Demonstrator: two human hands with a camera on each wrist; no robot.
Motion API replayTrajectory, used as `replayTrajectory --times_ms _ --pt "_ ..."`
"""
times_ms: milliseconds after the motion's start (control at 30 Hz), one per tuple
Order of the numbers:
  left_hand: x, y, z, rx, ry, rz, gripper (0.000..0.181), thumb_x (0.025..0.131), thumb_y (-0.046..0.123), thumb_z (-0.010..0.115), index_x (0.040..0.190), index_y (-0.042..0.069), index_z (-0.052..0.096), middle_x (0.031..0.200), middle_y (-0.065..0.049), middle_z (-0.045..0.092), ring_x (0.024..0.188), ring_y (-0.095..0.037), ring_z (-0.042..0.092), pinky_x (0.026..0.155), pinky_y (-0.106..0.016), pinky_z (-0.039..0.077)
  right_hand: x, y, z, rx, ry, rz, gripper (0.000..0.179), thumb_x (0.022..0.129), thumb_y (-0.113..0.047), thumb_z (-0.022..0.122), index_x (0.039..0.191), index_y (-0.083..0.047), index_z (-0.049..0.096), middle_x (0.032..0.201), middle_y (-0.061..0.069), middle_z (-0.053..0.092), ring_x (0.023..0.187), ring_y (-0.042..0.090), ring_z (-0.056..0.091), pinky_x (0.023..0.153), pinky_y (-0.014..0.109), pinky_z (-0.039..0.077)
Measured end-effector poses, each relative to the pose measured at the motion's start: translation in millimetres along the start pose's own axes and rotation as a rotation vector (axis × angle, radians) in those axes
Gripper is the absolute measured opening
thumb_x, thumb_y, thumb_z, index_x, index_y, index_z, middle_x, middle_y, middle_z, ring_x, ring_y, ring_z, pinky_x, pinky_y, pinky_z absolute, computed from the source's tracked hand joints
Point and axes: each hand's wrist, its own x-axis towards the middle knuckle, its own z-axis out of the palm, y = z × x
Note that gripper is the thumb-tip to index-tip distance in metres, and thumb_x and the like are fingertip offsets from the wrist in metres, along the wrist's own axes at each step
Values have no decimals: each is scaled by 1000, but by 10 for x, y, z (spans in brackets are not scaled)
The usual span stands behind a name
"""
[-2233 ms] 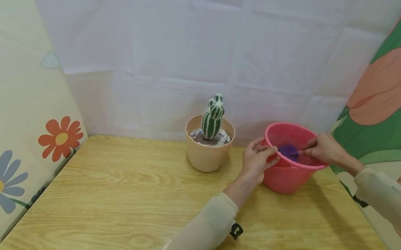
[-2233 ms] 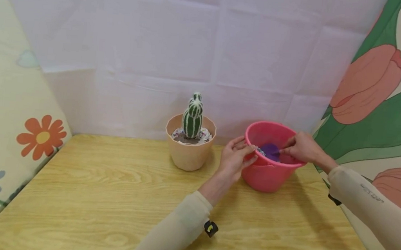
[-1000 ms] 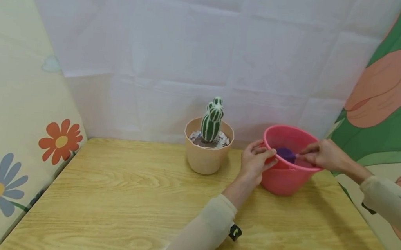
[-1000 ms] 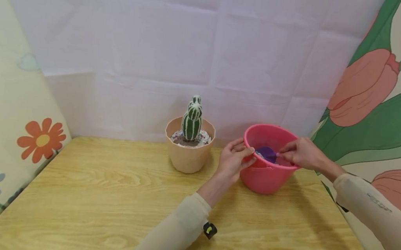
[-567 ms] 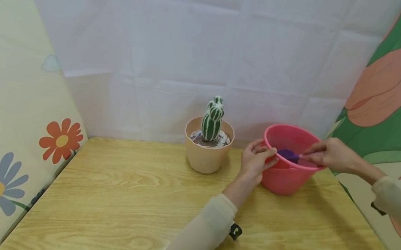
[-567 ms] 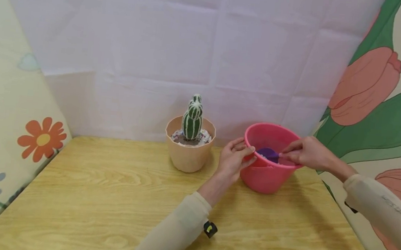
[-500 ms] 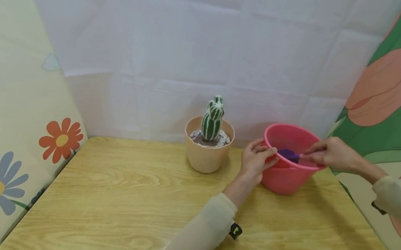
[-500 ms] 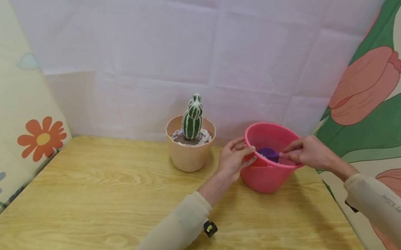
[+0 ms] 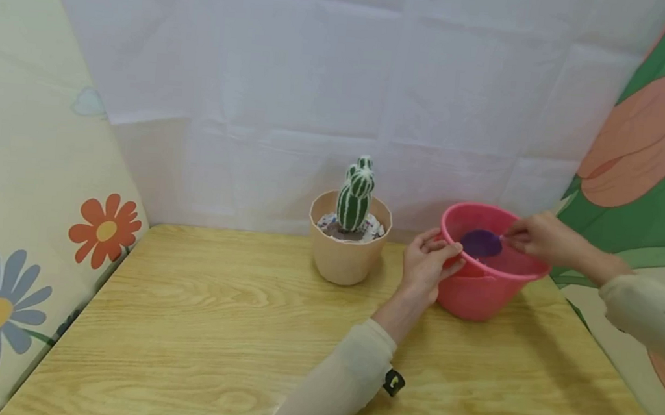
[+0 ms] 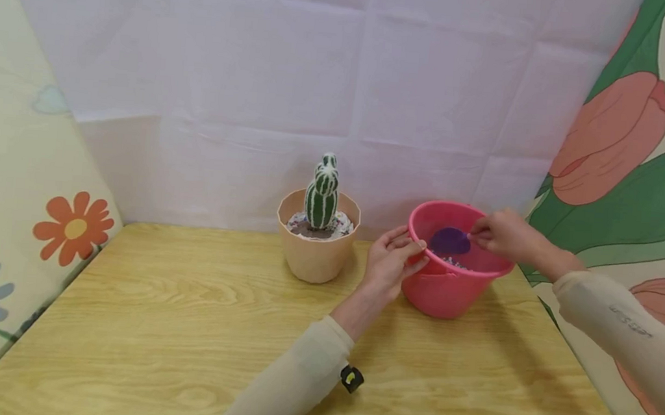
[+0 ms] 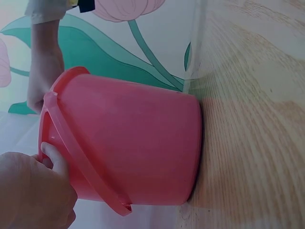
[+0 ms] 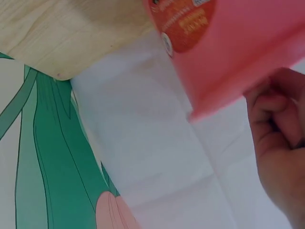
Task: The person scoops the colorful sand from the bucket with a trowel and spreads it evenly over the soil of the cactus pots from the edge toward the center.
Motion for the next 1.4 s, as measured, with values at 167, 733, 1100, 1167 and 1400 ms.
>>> replayTrajectory --times_ms 167,733,1100,1167,1400 --pt "1 -28 -5 3 14 -15 42 79 -18 76 115 2 65 88 -6 60 73 -19 67 69 -40 64 26 88 171 -32 24 -56 13 82 13 72 92 5 77 81 10 73 64 14 68 52 26 57" --pt "13 5 -15 7 16 0 43 79 -16 77 117 1 65 88 -6 60 73 -19 68 69 -40 64 -105 -1 -71 239 -116 136 16 94 -9 75 109 -9 80 99 4 76 63 11 64 49 24 52" --pt "23 -3 -22 14 11 -9 43 80 -15 78 118 1 66 89 -6 61 75 -20 69 71 -40 64 -147 62 -342 353 -303 103 21 100 -17 68 118 -13 77 96 -4 76 61 12 62 53 27 55" --pt "25 -5 -21 16 14 -8 42 80 -15 78 117 2 66 89 -6 61 75 -20 69 70 -40 64 -138 78 -379 373 -334 107 21 100 -17 68 119 -12 77 96 -3 77 68 16 67 58 29 58" --pt "27 -14 -12 21 26 -5 41 80 -15 78 116 3 67 89 -7 62 74 -21 69 69 -40 64 -142 173 -437 488 -415 217 23 100 -18 67 119 -6 75 93 6 76 76 24 71 68 36 63"
